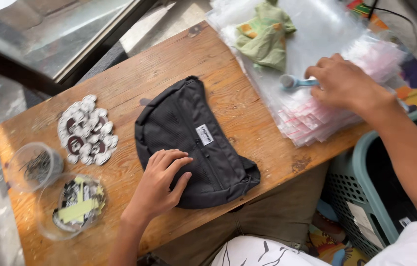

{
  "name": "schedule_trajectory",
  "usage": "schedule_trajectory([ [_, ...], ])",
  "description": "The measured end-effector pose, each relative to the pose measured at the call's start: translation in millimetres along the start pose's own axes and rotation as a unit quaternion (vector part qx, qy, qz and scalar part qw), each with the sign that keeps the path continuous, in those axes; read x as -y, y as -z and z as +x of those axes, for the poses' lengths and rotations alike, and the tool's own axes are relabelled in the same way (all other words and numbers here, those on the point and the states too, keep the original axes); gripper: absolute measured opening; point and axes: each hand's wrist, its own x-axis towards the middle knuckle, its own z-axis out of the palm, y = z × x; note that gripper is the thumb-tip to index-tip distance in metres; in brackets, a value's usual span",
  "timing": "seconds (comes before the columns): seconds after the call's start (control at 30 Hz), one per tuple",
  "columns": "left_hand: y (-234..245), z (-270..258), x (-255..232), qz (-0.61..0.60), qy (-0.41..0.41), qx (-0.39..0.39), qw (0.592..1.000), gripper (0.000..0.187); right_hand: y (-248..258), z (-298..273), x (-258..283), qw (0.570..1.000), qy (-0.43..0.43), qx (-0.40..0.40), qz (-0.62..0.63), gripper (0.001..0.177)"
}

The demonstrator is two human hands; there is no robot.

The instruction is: The person cleans a black mesh bag with a blue brush, then attaches a decorative keychain to the zipper. They wipe a clear plastic bag with a cloth, place the bag inside, and seal it.

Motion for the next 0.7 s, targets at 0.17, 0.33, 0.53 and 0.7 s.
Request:
schedule_trajectory([
  [0.17, 38.4, -32.0, -13.2, 0.023, 0.04, -0.086, 0.995, 0.021, 9.4, -0.3, 48.4, 0.96, 0.111, -0.229, -0.112, 0.038],
  [0.33, 65.4, -91.9, -2.9, 0.092, 0.13, -0.195, 0.968, 0.021, 54.2, -0.1, 171.0, 0.915, 0.32, -0.238, -0.062, 0.034],
  [0.53, 81.9, -156.9, 36.0, 0.131, 0.184, -0.339, 0.913, 0.019, 43.4, 28.3, 303.8, 0.836, 0.471, -0.278, -0.036, 0.022],
  [0.7, 97.2, -177.7, 72.1, 0.14, 0.222, -0.352, 0.898, 0.024, 62.3, 49.8, 409.0, 0.82, 0.552, -0.142, 0.042, 0.018],
])
